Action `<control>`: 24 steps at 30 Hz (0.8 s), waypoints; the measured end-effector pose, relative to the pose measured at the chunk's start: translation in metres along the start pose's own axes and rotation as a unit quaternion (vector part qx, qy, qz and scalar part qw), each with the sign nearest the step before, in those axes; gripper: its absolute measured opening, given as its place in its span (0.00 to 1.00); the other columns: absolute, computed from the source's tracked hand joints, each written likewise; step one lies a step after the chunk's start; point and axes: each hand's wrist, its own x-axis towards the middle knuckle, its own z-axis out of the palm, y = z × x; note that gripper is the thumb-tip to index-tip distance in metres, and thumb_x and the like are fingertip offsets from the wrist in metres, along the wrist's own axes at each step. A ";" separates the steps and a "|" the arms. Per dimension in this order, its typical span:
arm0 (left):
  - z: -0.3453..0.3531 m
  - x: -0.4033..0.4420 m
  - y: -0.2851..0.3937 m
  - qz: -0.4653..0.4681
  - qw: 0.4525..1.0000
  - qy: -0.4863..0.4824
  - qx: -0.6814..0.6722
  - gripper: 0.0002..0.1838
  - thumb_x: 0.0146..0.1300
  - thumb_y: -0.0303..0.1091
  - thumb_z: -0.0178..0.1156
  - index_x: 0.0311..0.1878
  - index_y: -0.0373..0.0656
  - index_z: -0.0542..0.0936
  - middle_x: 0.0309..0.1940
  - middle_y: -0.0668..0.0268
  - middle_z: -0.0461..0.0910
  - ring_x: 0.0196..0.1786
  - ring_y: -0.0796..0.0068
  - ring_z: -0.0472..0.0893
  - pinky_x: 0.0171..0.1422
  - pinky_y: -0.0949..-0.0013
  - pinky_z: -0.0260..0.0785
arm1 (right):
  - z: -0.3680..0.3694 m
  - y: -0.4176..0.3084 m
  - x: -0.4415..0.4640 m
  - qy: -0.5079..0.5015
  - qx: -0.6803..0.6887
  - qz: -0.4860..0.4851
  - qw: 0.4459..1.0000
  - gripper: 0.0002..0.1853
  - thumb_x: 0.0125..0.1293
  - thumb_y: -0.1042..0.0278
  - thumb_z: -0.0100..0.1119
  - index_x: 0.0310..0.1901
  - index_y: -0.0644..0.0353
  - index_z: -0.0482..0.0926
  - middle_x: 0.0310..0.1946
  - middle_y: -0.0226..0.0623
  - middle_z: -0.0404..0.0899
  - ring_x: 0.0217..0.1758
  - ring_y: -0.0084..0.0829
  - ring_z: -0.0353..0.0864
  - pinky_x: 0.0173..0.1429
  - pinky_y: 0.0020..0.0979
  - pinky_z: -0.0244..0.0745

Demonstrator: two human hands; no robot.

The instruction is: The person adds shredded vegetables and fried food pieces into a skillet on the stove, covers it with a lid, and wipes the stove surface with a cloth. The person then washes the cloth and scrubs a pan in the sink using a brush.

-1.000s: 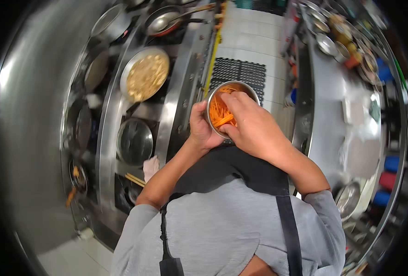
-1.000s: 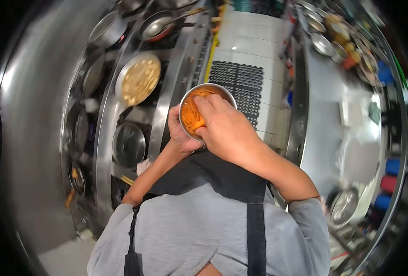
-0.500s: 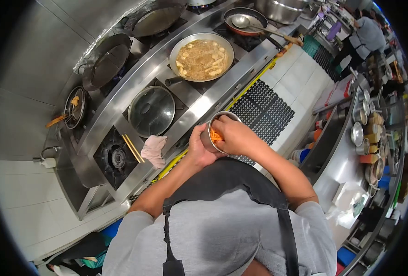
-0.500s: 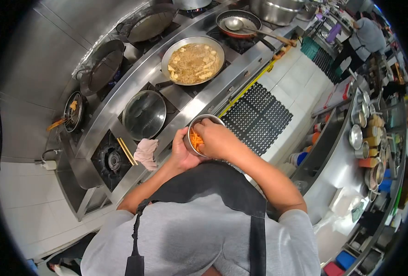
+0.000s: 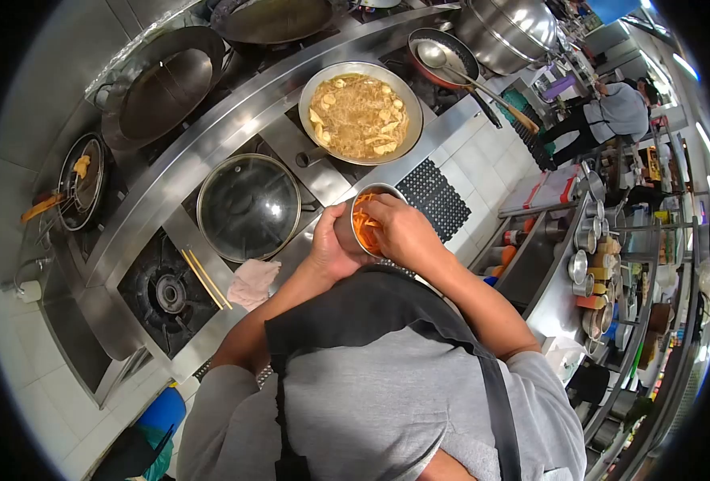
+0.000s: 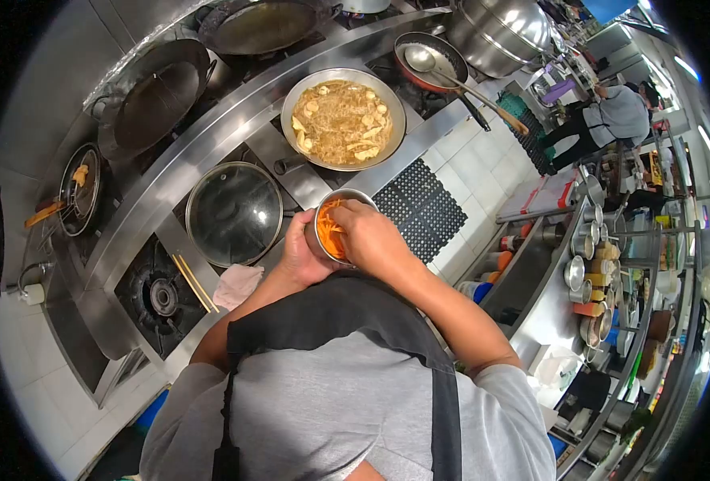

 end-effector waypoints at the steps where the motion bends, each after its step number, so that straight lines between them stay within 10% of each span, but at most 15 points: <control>1: -0.001 0.001 0.006 -0.002 1.000 -0.003 0.006 0.34 0.68 0.64 0.45 0.69 0.56 0.75 0.64 0.64 0.78 0.65 0.56 0.78 0.64 0.39 0.70 | 0.002 0.000 0.005 -0.011 -0.001 0.005 1.000 0.11 0.60 0.77 0.61 0.45 0.65 0.81 0.46 0.51 0.82 0.47 0.55 0.84 0.51 0.47 0.82; 7: -0.014 0.017 0.024 0.005 0.997 -0.046 -0.055 0.34 0.69 0.65 0.44 0.70 0.55 0.74 0.66 0.64 0.77 0.65 0.57 0.77 0.63 0.40 0.70 | 0.009 0.009 0.033 0.071 0.044 -0.002 0.996 0.14 0.56 0.81 0.62 0.46 0.66 0.80 0.47 0.53 0.81 0.48 0.57 0.83 0.53 0.48 0.80; 12: -0.015 0.053 0.039 0.023 0.993 -0.084 -0.077 0.36 0.70 0.66 0.42 0.72 0.56 0.72 0.70 0.63 0.74 0.68 0.56 0.74 0.64 0.40 0.70 | -0.002 0.033 0.067 0.108 0.143 0.068 0.981 0.08 0.70 0.75 0.63 0.48 0.65 0.82 0.40 0.39 0.85 0.45 0.29 0.83 0.52 0.31 0.78; 24: 0.011 0.042 0.073 0.155 0.982 0.002 -0.107 0.35 0.65 0.63 0.49 0.71 0.58 0.74 0.72 0.64 0.73 0.74 0.52 0.70 0.73 0.36 0.59 | -0.060 0.126 0.162 0.153 0.252 0.071 0.953 0.08 0.70 0.71 0.63 0.46 0.65 0.84 0.31 0.37 0.85 0.34 0.23 0.79 0.43 0.30 0.76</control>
